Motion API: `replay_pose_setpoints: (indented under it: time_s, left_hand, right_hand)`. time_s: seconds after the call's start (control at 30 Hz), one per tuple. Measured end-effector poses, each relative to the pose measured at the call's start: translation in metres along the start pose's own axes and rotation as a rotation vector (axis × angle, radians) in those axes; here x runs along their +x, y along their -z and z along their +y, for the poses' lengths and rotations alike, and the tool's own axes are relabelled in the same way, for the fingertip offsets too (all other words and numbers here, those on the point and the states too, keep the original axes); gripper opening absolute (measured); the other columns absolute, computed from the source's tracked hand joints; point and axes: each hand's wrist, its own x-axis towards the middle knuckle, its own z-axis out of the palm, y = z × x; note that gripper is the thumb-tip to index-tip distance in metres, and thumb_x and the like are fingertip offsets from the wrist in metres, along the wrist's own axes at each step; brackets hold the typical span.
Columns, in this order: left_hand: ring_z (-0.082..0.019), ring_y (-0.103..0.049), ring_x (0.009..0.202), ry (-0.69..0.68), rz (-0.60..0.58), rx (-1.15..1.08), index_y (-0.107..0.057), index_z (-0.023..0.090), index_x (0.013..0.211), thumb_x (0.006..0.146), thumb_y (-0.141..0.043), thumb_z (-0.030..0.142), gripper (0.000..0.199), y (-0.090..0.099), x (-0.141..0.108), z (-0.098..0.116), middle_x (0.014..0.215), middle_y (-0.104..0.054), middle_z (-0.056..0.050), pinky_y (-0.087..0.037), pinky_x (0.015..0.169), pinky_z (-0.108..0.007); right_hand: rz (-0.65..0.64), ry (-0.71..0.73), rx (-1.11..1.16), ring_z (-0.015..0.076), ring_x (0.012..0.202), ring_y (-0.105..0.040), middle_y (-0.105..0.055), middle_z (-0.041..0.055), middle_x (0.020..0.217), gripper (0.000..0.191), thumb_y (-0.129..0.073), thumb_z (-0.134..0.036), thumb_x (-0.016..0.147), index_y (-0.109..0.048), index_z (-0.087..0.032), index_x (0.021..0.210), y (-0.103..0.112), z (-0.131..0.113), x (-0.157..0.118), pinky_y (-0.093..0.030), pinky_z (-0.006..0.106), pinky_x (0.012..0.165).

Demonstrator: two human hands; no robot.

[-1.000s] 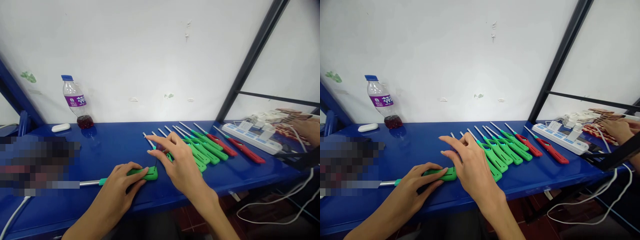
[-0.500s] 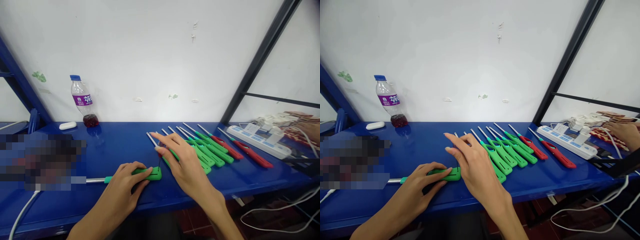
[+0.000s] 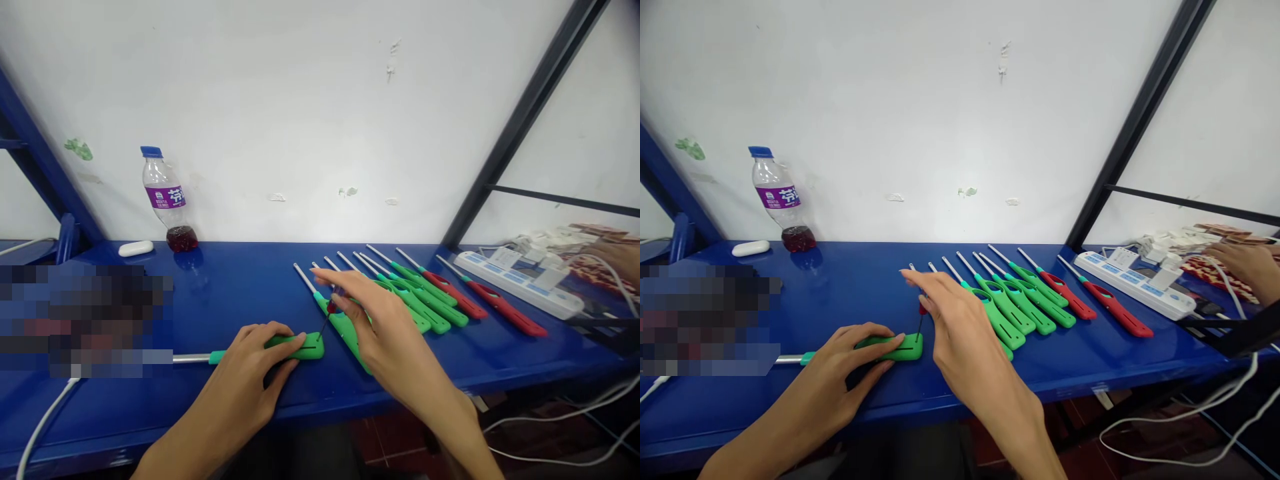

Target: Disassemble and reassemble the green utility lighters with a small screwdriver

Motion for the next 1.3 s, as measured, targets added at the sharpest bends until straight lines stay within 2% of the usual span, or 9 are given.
replay_pose_setpoints:
  time_s: [0.17, 0.4, 0.53, 0.6, 0.73, 0.83, 0.93, 1.07, 1.3]
  left_hand:
    - [-0.026, -0.066, 0.104, -0.007, 0.004, 0.005, -0.071, 0.031, 0.131, 0.104, -0.055, 0.024, 0.032, 0.000, 0.000, 0.000, 0.119, -0.072, -0.005, -0.058, 0.091, -0.049]
    - [-0.026, -0.068, 0.103, -0.052, 0.061, 0.051, -0.073, 0.030, 0.125, 0.103, -0.056, 0.024, 0.028, -0.001, 0.000, -0.002, 0.119, -0.072, -0.005, -0.059, 0.088, -0.045]
    - [-0.023, -0.067, 0.095, -0.136, 0.063, 0.093, -0.071, 0.030, 0.126, 0.102, -0.057, 0.017, 0.030, -0.001, 0.002, -0.004, 0.113, -0.073, -0.005, -0.059, 0.081, -0.039]
    - [-0.022, -0.066, 0.092, -0.231, 0.075, 0.128, -0.069, 0.028, 0.127, 0.100, -0.054, 0.009, 0.036, 0.001, 0.004, -0.001, 0.110, -0.073, -0.005, -0.058, 0.078, -0.036]
    - [-0.022, -0.065, 0.104, -0.388, 0.111, 0.224, -0.067, 0.022, 0.128, 0.089, -0.038, -0.010, 0.058, 0.013, 0.006, 0.019, 0.113, -0.072, -0.006, -0.049, 0.098, -0.043]
    - [-0.021, -0.063, 0.108, -0.441, 0.113, 0.280, -0.068, 0.021, 0.128, 0.091, -0.039, -0.006, 0.055, 0.028, 0.003, 0.036, 0.114, -0.073, -0.005, -0.040, 0.105, -0.041]
    - [-0.021, -0.060, 0.113, -0.433, 0.156, 0.319, -0.067, 0.023, 0.132, 0.100, -0.042, 0.004, 0.045, 0.040, -0.005, 0.044, 0.119, -0.073, -0.004, -0.034, 0.108, -0.038]
    - [-0.022, -0.056, 0.119, -0.353, 0.230, 0.303, -0.065, 0.026, 0.134, 0.101, -0.040, 0.008, 0.045, 0.053, -0.014, 0.038, 0.125, -0.068, -0.004, -0.026, 0.116, -0.040]
    - [-0.020, -0.053, 0.122, -0.345, 0.148, 0.381, -0.058, 0.025, 0.141, 0.091, -0.033, -0.008, 0.064, 0.073, -0.011, 0.026, 0.129, -0.064, -0.004, -0.030, 0.112, -0.036]
  right_hand:
    - [0.110, 0.007, -0.037, 0.0178, 0.090, -0.068, -0.073, 0.0007, 0.107, 0.034, -0.056, -0.004, 0.105, -0.071, -0.027, 0.125, -0.006, 0.000, 0.001, -0.053, 0.029, 0.081]
    - [0.091, -0.019, -0.054, 0.0180, 0.092, -0.068, -0.069, 0.0010, 0.107, 0.029, -0.059, -0.009, 0.107, -0.071, -0.030, 0.122, -0.019, -0.005, 0.003, -0.052, 0.029, 0.076]
    - [0.087, 0.008, -0.030, 0.0156, 0.093, -0.067, -0.070, -0.0018, 0.107, 0.028, -0.061, -0.008, 0.105, -0.071, -0.030, 0.121, -0.004, -0.008, 0.002, -0.051, 0.027, 0.081]
    - [0.175, -0.011, 0.010, 0.0149, 0.093, -0.067, -0.070, -0.0033, 0.105, 0.026, -0.061, -0.013, 0.107, -0.071, -0.031, 0.121, 0.010, -0.014, 0.000, -0.051, 0.027, 0.084]
    - [0.360, -0.105, 0.041, 0.0146, 0.091, -0.067, -0.069, -0.0046, 0.104, 0.020, -0.060, -0.028, 0.110, -0.071, -0.036, 0.125, 0.035, -0.024, -0.006, -0.053, 0.025, 0.079]
    - [0.300, -0.135, 0.051, 0.0143, 0.091, -0.067, -0.070, -0.0057, 0.102, 0.019, -0.064, -0.032, 0.108, -0.071, -0.036, 0.125, 0.037, -0.021, -0.006, -0.053, 0.023, 0.074]
    - [0.199, -0.165, 0.144, 0.0140, 0.086, -0.067, -0.070, -0.0064, 0.096, 0.016, -0.064, -0.028, 0.107, -0.073, -0.034, 0.119, 0.018, -0.010, 0.000, -0.052, 0.023, 0.072]
    - [0.117, -0.100, 0.160, 0.0136, 0.087, -0.068, -0.072, -0.0072, 0.097, 0.012, -0.071, -0.015, 0.102, -0.071, -0.028, 0.104, -0.016, 0.006, 0.007, -0.051, 0.024, 0.081]
    - [-0.111, 0.013, -0.114, 0.0228, 0.107, -0.067, -0.072, 0.0017, 0.114, 0.029, -0.067, 0.007, 0.094, -0.068, -0.021, 0.099, -0.052, 0.033, 0.001, -0.051, 0.035, 0.094]
